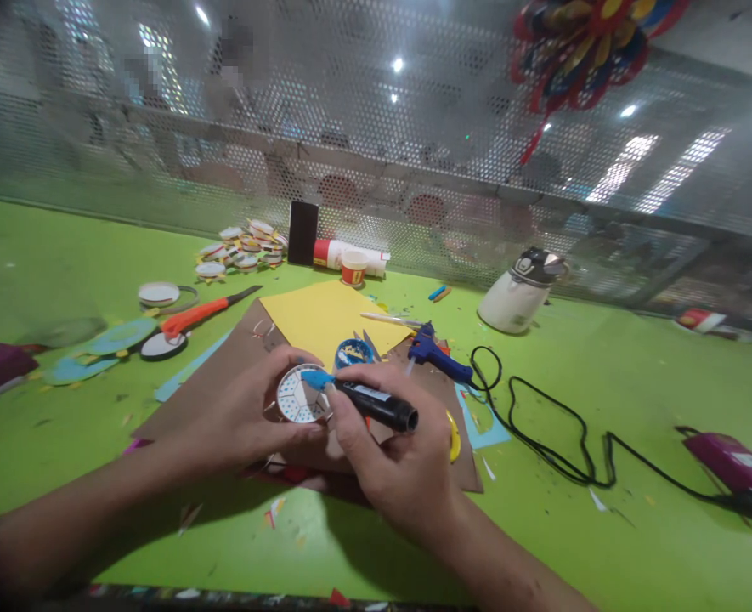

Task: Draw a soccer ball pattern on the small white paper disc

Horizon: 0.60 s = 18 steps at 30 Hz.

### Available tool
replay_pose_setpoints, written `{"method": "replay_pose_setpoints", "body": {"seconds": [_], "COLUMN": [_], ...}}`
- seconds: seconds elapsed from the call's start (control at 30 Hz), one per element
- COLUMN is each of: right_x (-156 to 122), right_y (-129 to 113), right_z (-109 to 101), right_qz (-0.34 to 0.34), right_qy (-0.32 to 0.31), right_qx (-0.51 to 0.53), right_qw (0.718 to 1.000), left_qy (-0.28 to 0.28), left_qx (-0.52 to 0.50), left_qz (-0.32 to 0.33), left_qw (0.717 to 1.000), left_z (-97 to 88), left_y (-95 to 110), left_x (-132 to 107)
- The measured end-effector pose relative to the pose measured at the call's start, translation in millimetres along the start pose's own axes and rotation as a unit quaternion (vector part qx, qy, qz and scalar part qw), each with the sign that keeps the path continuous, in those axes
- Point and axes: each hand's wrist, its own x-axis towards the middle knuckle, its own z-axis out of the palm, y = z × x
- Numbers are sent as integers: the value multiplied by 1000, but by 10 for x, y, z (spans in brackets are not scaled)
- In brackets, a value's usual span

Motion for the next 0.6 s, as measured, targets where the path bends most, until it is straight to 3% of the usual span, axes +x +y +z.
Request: {"method": "replay_pose_setpoints", "body": {"seconds": [0.47, 0.6], "right_x": [-19, -13], "right_y": [42, 44], "right_z": [-10, 19], "right_qz": [8, -17], "right_qy": [-11, -13], "right_qx": [-7, -14], "right_qw": [1000, 1000], "left_qy": [12, 22], "left_qx": [48, 67], "left_qz": [37, 39], "left_qw": [998, 997], "left_z": [20, 32], "left_y": [5, -14], "left_x": [1, 1]}}
